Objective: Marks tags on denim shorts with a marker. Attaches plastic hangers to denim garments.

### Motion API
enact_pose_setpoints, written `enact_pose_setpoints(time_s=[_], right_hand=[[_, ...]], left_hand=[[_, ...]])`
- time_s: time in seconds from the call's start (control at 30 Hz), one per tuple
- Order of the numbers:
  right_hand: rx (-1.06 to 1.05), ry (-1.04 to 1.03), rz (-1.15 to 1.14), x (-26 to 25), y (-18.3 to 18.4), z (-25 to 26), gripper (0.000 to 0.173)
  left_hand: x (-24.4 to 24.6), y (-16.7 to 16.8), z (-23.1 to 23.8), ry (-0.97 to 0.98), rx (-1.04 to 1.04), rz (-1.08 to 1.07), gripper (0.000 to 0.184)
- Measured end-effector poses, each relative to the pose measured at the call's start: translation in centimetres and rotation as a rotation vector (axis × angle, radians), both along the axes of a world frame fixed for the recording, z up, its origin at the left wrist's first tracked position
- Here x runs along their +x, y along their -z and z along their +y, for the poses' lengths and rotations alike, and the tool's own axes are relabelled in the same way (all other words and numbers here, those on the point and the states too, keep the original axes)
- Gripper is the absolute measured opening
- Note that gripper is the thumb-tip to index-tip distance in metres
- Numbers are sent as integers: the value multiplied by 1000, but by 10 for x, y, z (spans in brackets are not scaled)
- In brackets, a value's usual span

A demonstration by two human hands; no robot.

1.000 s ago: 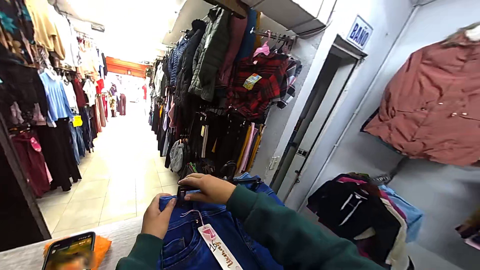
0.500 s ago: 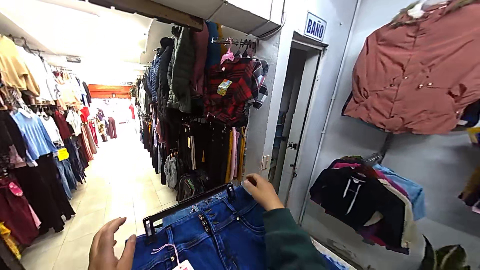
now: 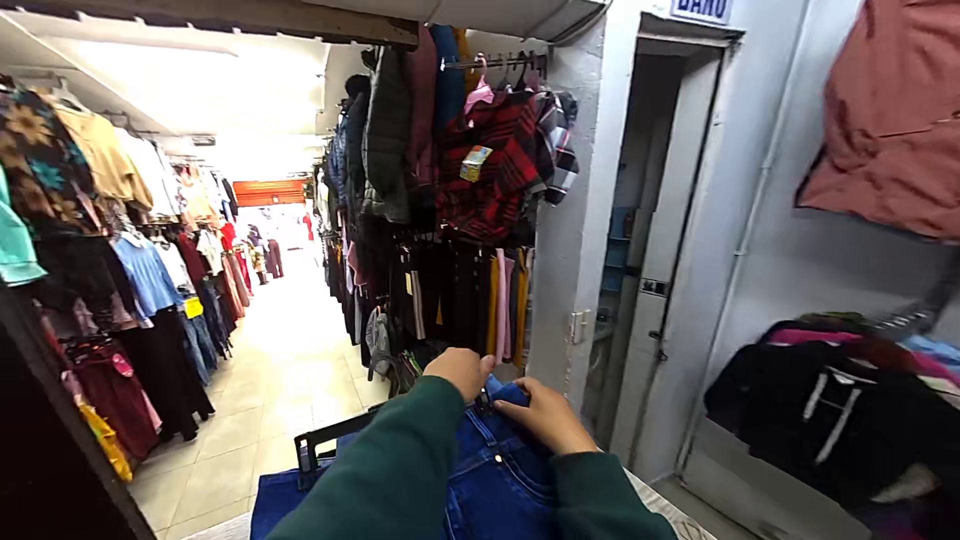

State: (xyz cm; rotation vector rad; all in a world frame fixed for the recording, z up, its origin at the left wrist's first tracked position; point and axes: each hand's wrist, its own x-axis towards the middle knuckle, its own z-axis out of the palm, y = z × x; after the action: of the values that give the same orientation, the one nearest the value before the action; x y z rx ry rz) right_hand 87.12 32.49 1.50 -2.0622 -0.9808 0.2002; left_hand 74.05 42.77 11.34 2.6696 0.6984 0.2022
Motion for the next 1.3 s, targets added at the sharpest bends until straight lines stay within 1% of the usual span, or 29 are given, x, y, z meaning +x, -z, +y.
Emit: enact_pose_setpoints(time_s=[0.1, 0.2, 0.27, 0.37, 0.4, 0.47, 0.53, 0.6, 0.7, 0.8, 0.97, 1.13, 1.3], right_hand=[[67, -25, 39, 5, 2, -2, 38], [52, -76, 77, 10, 3, -5, 28], [7, -99, 54, 12, 4, -5, 26], [-64, -119, 28, 7, 2, -3, 29], [-69, -118, 27, 5, 0, -3, 31], [-42, -115, 46, 2, -4, -7, 34], [-10, -130, 101, 1, -6, -11, 38], [28, -180, 132, 1, -8, -13, 34], [142, -254, 132, 0, -8, -17, 23], [197, -316, 102, 1, -5, -19, 20], [202, -425, 153, -1, -6, -24, 18], [251, -395, 153, -1, -7, -25, 15], [247, -251, 89, -5, -9, -21, 13]], left_hand=[[23, -12, -13, -49, 156, 107, 67], [36, -12, -23, 4, 258, 162, 71], [38, -8, -27, 54, 319, 183, 71], [33, -2, -31, 103, 418, 168, 65], [30, -5, -33, 103, 430, 185, 63], [24, -20, -37, 60, 418, 187, 63], [20, -36, -32, -27, 396, 188, 68], [16, -45, -25, -82, 397, 174, 71], [14, -46, -23, -93, 405, 166, 71], [14, -42, -23, -91, 389, 148, 71], [13, -38, -22, -109, 374, 124, 71], [16, -36, -16, -93, 348, 123, 71], [14, -36, -8, -15, 270, 85, 69]])
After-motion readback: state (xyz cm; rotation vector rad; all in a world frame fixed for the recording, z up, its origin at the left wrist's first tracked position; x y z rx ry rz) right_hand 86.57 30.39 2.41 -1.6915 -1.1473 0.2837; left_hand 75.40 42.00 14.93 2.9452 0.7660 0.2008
